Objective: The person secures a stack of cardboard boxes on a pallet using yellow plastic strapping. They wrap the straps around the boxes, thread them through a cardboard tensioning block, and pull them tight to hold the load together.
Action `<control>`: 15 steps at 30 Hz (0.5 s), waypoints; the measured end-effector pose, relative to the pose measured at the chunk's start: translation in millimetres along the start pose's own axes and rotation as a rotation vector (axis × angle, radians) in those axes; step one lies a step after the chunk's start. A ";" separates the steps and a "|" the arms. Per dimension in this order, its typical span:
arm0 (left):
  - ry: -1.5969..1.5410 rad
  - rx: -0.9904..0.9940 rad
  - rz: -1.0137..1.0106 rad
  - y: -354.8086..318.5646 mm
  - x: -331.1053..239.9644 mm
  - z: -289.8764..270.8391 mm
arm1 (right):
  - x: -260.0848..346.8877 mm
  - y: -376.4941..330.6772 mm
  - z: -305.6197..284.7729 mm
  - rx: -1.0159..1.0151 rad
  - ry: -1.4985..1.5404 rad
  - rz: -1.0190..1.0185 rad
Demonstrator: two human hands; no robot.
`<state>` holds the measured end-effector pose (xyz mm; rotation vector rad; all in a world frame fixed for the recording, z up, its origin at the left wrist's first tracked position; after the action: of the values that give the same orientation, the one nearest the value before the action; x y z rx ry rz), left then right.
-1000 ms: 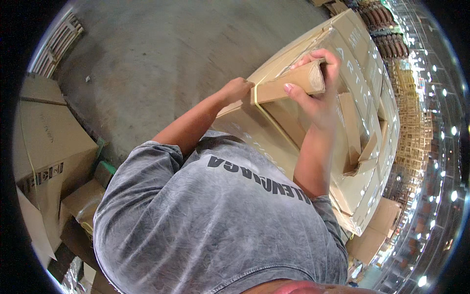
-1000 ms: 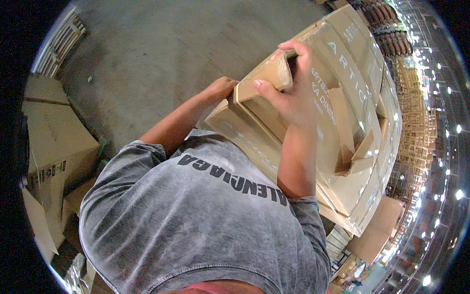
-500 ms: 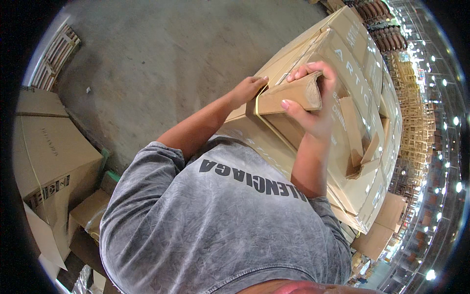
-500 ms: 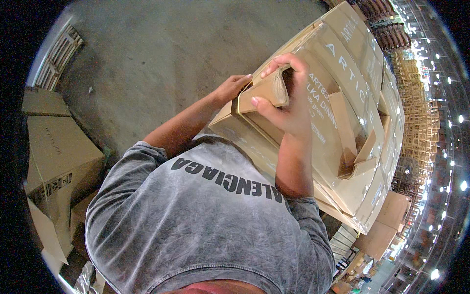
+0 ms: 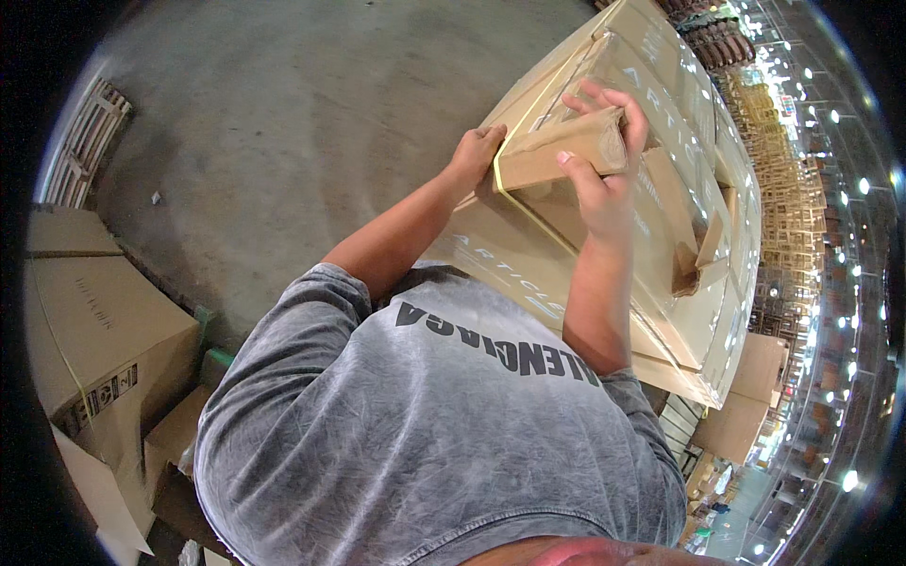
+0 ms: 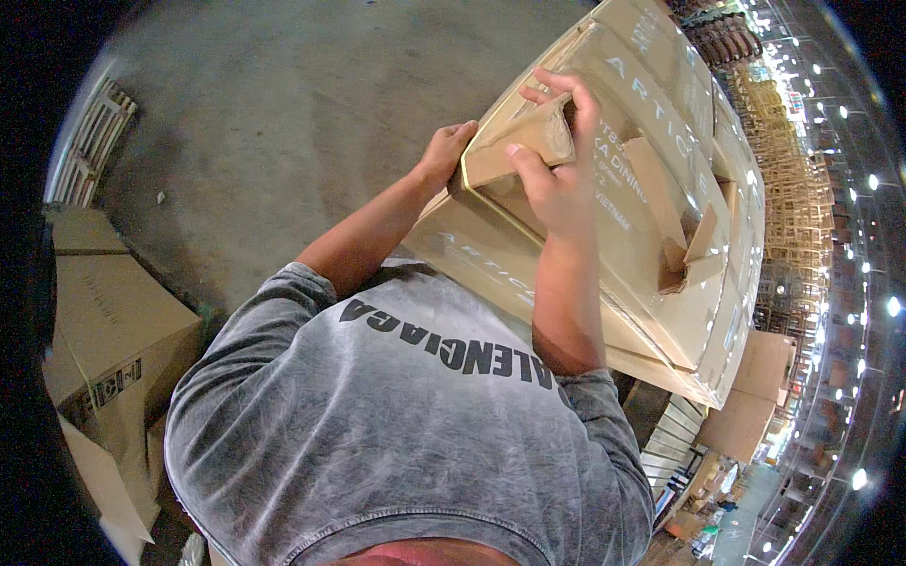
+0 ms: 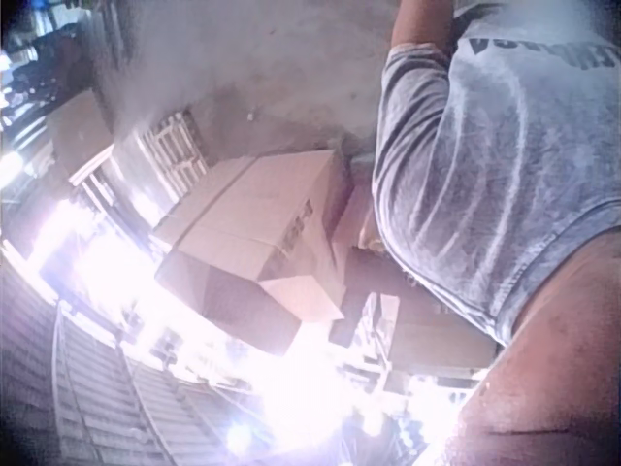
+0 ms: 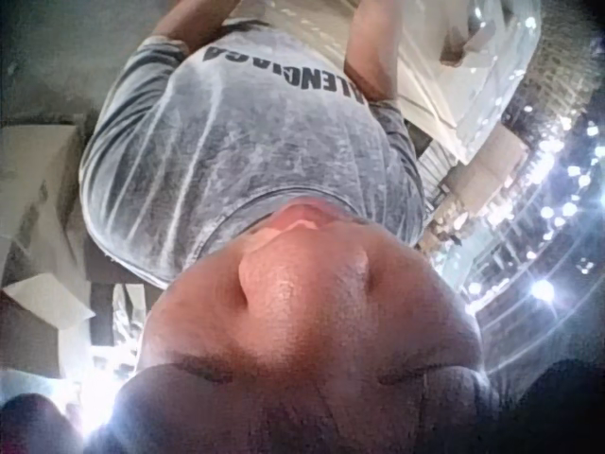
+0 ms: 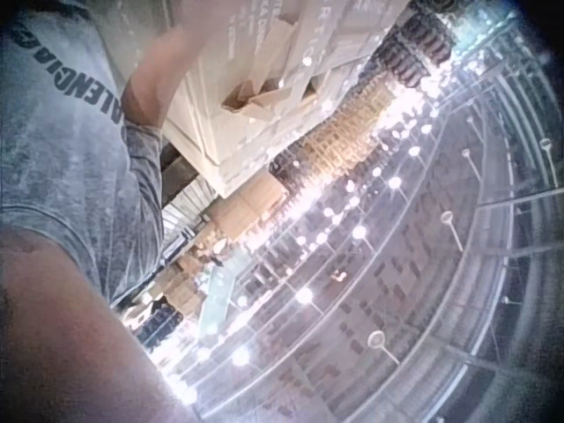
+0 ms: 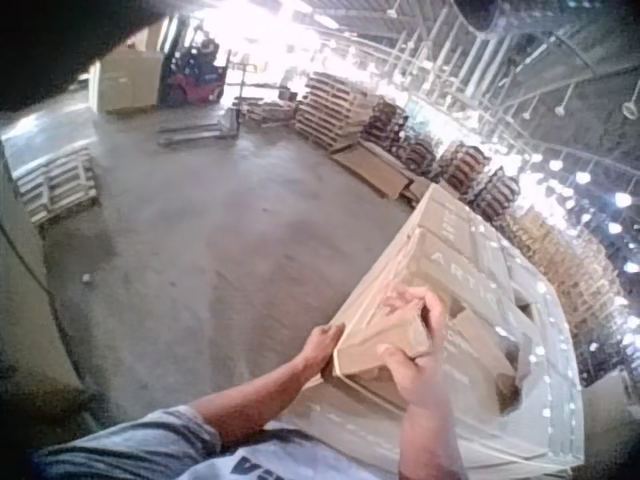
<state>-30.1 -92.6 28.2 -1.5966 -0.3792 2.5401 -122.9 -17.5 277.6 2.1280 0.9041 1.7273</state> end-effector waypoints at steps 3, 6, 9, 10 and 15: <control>0.063 -0.050 0.038 1.0 3.1 -6.7 | -0.8 2.5 -1.5 0.027 0.044 0.027; 0.056 -0.093 0.041 -6.0 12.0 -8.9 | -5.0 12.6 0.1 0.067 0.131 0.097; 0.080 -0.113 0.023 -24.7 13.7 -6.3 | -9.7 20.8 -2.5 0.147 0.172 0.134; 0.078 -0.120 0.021 -25.9 12.9 -8.2 | -9.7 23.8 -0.8 0.182 0.170 0.120; 0.232 -0.010 -0.037 -32.6 -1.4 -4.8 | -11.3 22.5 -1.0 0.197 0.183 0.105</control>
<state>-26.2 -60.8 36.4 -1.8440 -0.3922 2.2948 -118.2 -41.9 281.4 2.2011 1.0683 1.9862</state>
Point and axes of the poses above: each hand's wrist, its own y-axis towards the middle knuckle, its own z-axis out of the palm, x = y × z, the point moved 6 cm from there along y, towards the middle knuckle, and after that the axes turned 5 degrees about -x, right-handed, at the moved point
